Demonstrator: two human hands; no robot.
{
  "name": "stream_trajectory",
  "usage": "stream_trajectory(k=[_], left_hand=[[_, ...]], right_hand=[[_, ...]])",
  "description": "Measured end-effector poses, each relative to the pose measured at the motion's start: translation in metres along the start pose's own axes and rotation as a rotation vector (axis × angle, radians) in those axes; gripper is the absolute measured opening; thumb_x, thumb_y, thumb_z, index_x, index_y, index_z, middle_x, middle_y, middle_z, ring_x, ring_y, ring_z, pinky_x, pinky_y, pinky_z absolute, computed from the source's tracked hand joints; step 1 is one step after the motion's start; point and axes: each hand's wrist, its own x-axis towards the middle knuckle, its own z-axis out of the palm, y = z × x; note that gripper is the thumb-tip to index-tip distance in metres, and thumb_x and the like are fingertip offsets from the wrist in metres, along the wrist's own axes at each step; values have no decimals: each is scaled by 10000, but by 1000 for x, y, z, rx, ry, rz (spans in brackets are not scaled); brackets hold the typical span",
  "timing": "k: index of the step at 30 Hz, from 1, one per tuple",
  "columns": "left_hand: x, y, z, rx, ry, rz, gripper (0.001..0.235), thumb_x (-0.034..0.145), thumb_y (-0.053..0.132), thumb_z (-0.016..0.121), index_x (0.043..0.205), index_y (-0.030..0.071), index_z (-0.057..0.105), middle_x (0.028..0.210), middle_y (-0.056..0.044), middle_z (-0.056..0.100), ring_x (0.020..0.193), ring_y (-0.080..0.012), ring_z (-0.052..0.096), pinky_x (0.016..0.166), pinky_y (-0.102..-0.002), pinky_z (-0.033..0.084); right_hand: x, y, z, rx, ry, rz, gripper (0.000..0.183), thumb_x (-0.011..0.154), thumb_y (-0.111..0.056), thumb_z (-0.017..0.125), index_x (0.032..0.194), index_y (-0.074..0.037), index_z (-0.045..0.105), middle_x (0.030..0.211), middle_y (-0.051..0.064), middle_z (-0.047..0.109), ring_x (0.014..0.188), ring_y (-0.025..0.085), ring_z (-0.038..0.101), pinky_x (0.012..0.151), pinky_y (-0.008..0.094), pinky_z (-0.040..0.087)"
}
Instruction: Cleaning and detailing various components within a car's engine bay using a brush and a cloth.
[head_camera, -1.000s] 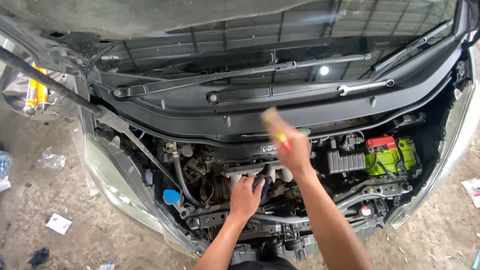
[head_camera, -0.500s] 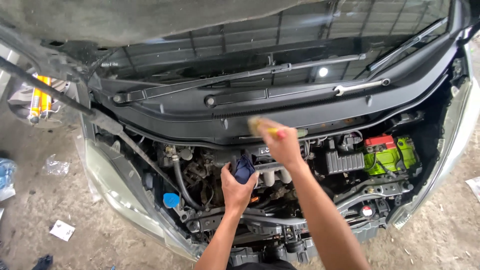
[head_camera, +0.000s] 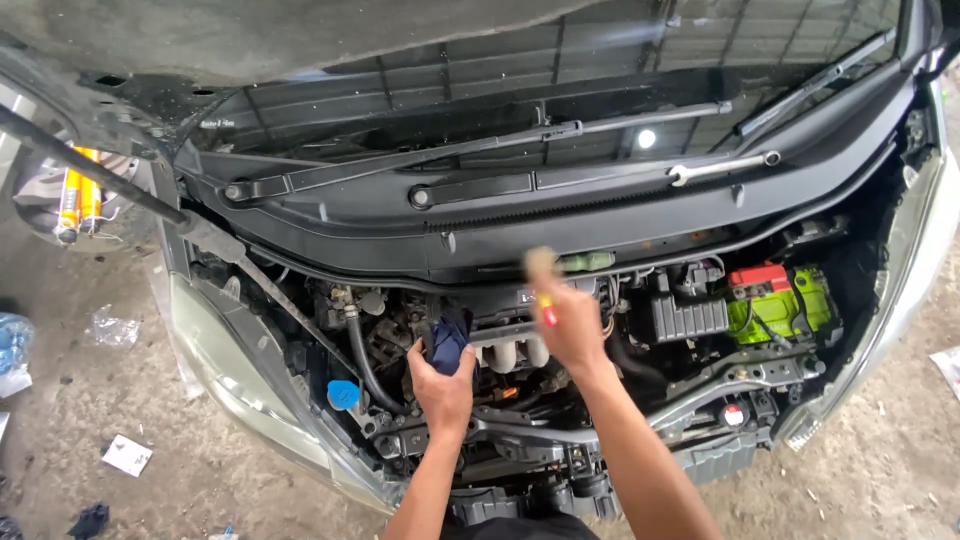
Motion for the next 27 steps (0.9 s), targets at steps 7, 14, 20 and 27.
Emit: stream_trajectory(k=[7, 14, 20, 27], left_hand=[[-12, 16, -4, -38, 40, -31, 805, 930, 357, 729, 1543, 44, 311, 1545, -286, 319, 1459, -496, 331, 1124, -693, 407], [12, 20, 2, -211, 217, -47, 787, 948, 548, 655, 1562, 140, 378, 1598, -226, 339, 1496, -392, 339, 1183, -558, 351], [-8, 61, -5, -295, 204, 114, 701, 1016, 420, 604, 1547, 44, 342, 1572, -317, 296, 1513, -475, 250, 1211, -627, 244], [-5, 43, -16, -260, 197, 163, 647, 1046, 358, 578, 1535, 16, 327, 1561, -336, 281, 1512, -504, 211, 1216, -681, 195]], right_hand=[[-4, -26, 5, -323, 242, 188, 127, 863, -150, 708, 940, -48, 713, 627, 198, 686, 535, 376, 670, 555, 475, 515], [-24, 6, 49, -311, 172, 120, 410, 838, -167, 690, 1248, -162, 708, 939, 132, 779, 661, 285, 730, 609, 411, 570], [20, -49, -5, 208, 275, 320, 340, 936, -144, 639, 1257, -78, 729, 1127, 177, 763, 970, 338, 755, 829, 382, 592], [15, -73, 32, 428, 85, 20, 419, 852, -98, 691, 1271, -81, 710, 1015, 149, 786, 962, 357, 745, 911, 417, 584]])
